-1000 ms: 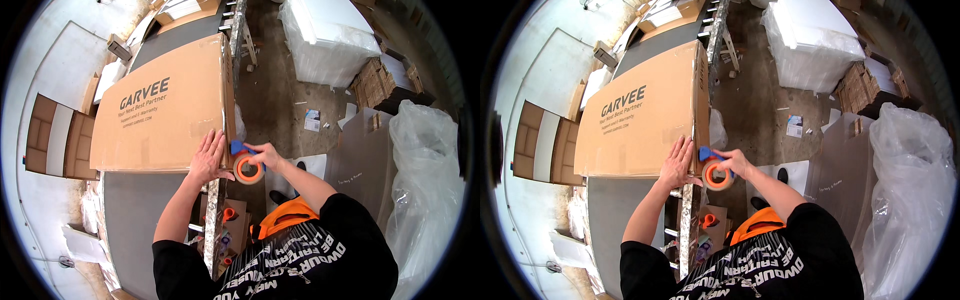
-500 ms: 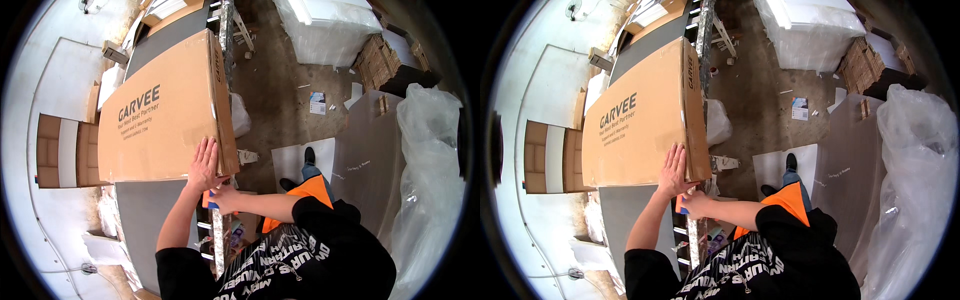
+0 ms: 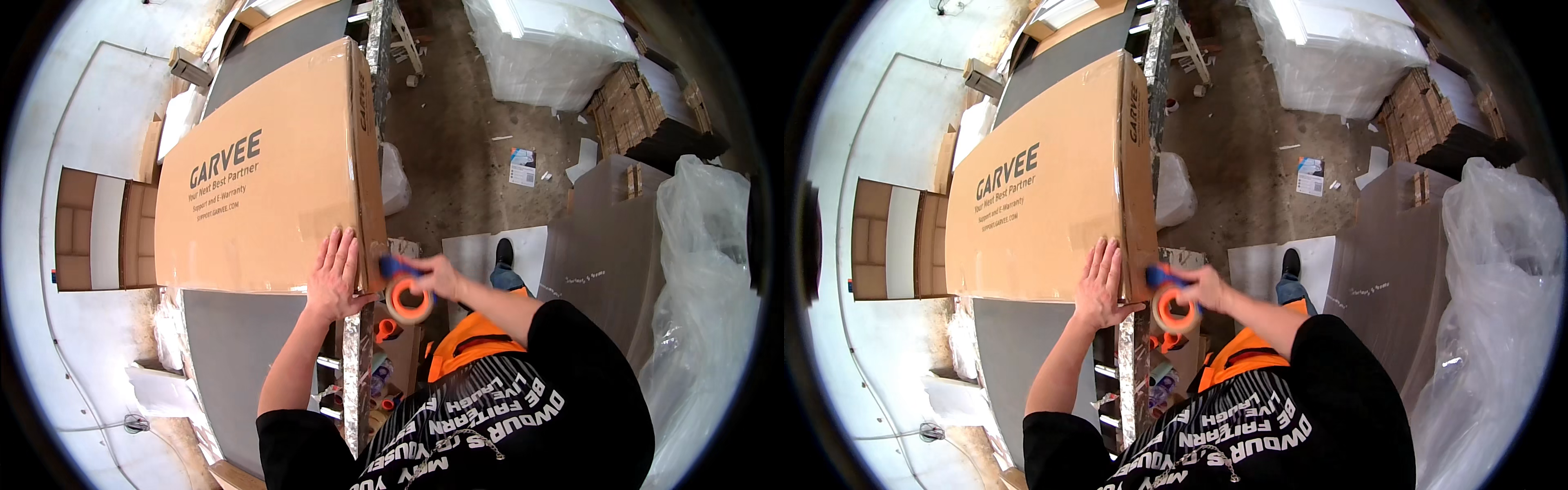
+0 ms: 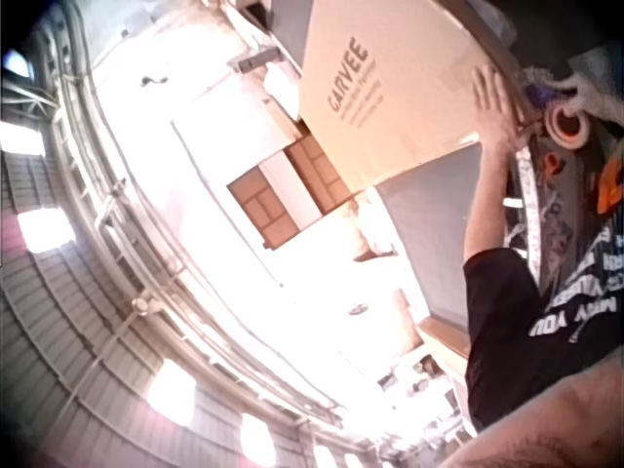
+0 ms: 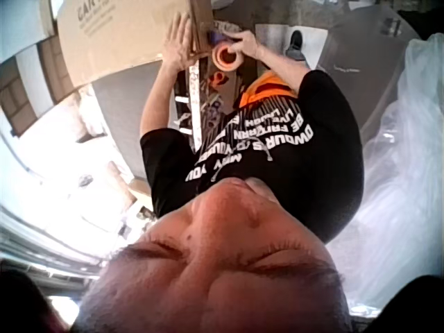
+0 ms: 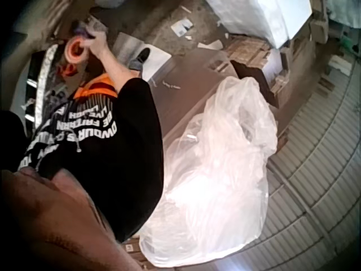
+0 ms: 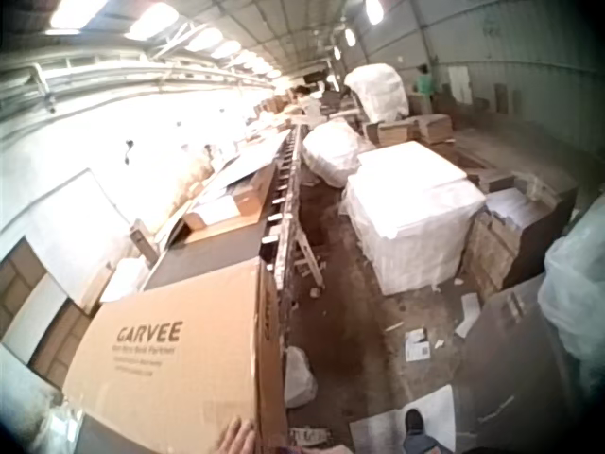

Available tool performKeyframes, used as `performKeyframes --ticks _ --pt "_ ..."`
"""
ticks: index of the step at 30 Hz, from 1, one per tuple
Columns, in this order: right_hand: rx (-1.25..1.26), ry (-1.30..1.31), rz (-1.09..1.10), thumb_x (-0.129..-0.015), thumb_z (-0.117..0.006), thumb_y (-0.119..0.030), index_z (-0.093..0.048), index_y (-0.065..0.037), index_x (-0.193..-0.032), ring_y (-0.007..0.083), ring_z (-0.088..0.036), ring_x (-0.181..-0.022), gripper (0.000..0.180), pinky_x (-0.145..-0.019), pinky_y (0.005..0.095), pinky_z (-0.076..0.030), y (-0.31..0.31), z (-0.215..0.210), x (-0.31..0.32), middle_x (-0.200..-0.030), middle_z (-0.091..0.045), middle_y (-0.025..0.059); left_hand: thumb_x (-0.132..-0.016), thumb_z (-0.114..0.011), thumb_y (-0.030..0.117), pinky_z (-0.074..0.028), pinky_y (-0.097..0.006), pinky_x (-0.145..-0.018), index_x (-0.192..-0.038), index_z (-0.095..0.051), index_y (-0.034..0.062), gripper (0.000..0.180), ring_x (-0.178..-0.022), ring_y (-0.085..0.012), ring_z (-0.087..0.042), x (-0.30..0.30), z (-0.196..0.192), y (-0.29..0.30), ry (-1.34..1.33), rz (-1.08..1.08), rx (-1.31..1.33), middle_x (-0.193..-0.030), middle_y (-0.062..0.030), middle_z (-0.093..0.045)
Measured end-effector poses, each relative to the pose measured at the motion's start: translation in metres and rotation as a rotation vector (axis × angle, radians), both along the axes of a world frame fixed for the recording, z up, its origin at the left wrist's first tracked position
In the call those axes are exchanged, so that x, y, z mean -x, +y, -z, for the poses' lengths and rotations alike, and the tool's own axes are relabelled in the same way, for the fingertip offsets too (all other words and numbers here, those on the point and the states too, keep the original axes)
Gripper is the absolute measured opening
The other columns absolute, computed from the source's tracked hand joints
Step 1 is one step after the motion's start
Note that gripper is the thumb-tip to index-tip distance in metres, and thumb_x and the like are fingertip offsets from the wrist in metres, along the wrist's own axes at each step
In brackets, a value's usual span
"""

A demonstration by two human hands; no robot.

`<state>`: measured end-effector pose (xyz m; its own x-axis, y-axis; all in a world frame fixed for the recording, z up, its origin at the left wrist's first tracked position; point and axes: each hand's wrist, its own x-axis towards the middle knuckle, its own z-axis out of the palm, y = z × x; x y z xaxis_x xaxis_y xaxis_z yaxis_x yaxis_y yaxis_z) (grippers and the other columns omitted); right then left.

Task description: The person tapes a cardboard box on a conveyor belt using a tape dispenser, then picks up a large white foam sheet and places it into an open box containing wooden furniture pieces, before closing the box and taping it shut.

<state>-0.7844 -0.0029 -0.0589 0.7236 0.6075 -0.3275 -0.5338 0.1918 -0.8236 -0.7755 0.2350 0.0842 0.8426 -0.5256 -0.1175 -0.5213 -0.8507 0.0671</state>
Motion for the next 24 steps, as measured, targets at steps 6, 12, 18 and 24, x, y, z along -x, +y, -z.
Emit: performKeyframes --ticks 6,12,18,24 --pt "0.313 -0.255 -0.122 -0.063 -0.075 -0.032 -0.064 -0.012 -0.123 0.0227 -0.067 -0.097 0.064 -0.086 0.0325 -0.050 0.053 -0.008 0.071 -0.104 -0.069 0.0179 -0.066 -0.073 0.060 -0.019 -0.053 -0.116 -0.143 -0.027 -0.0072 0.112 -0.142 -0.0431 -0.021 -0.003 -0.004 -0.005 -0.051 0.029 0.028 -0.151 -0.0242 -0.026" --pt "0.568 -1.127 -0.621 -0.065 -0.066 -0.026 -0.064 -0.019 -0.116 0.0326 -0.063 -0.097 0.052 -0.079 0.0447 -0.052 0.124 -0.038 0.076 -0.120 -0.057 0.0161 -0.058 -0.083 0.050 -0.023 -0.052 -0.115 -0.142 -0.030 -0.0039 0.114 -0.140 -0.0417 -0.028 0.004 0.000 0.003 -0.088 0.003 0.029 -0.149 -0.0227 -0.033" --pt "0.476 -1.127 -0.967 -0.064 -0.068 -0.029 -0.057 -0.026 -0.128 0.0313 -0.063 -0.100 0.065 -0.079 0.0434 -0.052 0.012 -0.056 0.009 -0.122 -0.059 0.0076 -0.057 -0.083 0.049 -0.021 -0.048 -0.117 -0.142 -0.033 -0.0023 0.111 -0.141 -0.0361 -0.027 0.017 0.006 0.002 -0.114 0.000 0.036 -0.151 -0.0185 -0.032" --pt "0.681 -0.570 0.100 -0.059 -0.072 -0.025 -0.061 -0.010 -0.124 0.0244 -0.063 -0.107 0.068 -0.093 0.0321 -0.049 -0.157 -0.032 -0.074 -0.123 -0.063 0.0127 -0.059 -0.078 0.061 -0.016 -0.048 -0.118 -0.143 -0.032 -0.0024 0.115 -0.143 -0.0368 -0.022 0.018 0.000 -0.001 -0.013 -0.016 -0.110 -0.151 -0.0186 -0.031"
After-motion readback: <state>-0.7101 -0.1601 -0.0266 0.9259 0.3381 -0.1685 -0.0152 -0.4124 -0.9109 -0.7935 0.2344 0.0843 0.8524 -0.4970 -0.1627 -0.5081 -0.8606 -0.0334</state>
